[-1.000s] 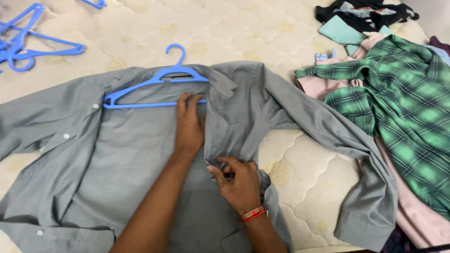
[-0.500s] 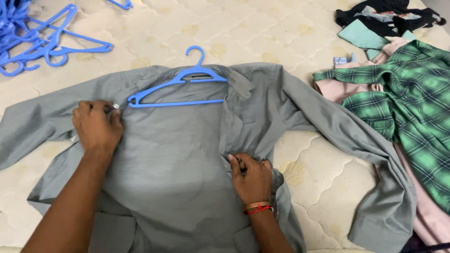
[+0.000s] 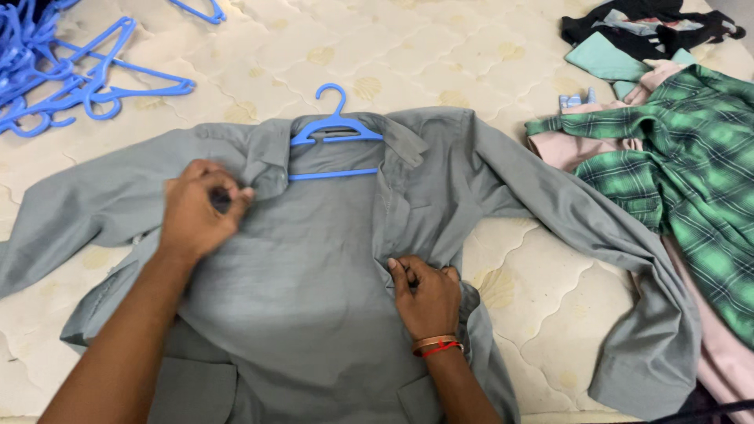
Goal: The person opens a wardrobe, hangs a red striped shirt on a hanger, and closes the wardrobe. Then the person lays a gray shirt on a bed, buttons it, places a hanger inside, and buttons the collar.
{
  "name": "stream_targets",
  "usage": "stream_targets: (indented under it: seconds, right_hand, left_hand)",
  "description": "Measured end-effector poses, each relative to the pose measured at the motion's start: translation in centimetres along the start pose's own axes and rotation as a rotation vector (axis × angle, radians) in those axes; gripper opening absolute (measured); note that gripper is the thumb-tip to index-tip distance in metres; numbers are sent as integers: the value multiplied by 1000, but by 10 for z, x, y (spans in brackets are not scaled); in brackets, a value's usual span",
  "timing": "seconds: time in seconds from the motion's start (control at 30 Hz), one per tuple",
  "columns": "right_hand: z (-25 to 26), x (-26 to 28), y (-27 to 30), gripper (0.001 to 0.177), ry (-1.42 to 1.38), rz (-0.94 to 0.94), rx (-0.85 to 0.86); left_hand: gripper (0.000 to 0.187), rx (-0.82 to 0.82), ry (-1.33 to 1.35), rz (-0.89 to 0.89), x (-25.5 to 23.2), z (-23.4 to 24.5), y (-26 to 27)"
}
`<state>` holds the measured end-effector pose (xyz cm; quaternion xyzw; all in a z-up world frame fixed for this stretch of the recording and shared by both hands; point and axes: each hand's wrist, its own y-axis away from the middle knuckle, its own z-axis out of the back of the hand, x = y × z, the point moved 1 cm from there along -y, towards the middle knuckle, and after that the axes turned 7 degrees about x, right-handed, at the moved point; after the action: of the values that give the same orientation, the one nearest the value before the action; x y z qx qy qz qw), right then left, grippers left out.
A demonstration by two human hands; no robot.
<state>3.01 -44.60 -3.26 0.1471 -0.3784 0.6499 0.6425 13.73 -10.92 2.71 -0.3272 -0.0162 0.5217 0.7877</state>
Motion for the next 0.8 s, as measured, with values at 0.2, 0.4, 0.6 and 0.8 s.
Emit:
stream_targets:
  seconds: [0.2,0.4,0.6,0.8]
  right_hand:
    - [-2,0,0,25,6,-35,22]
    - [-4,-2,-1,25,32,-10,0]
    - [-3,-1,-2,25,24,-40,22]
    - [0,-5,-2,26,-2,20,31]
  left_hand:
    - [23,331,121,-134,-53,-54,-12]
    - [42,301,3,80,-54,-105,-41]
    - [38,192,0,148,-60,-102,-52]
    - [38,-58,-13,303,-93,-29,63]
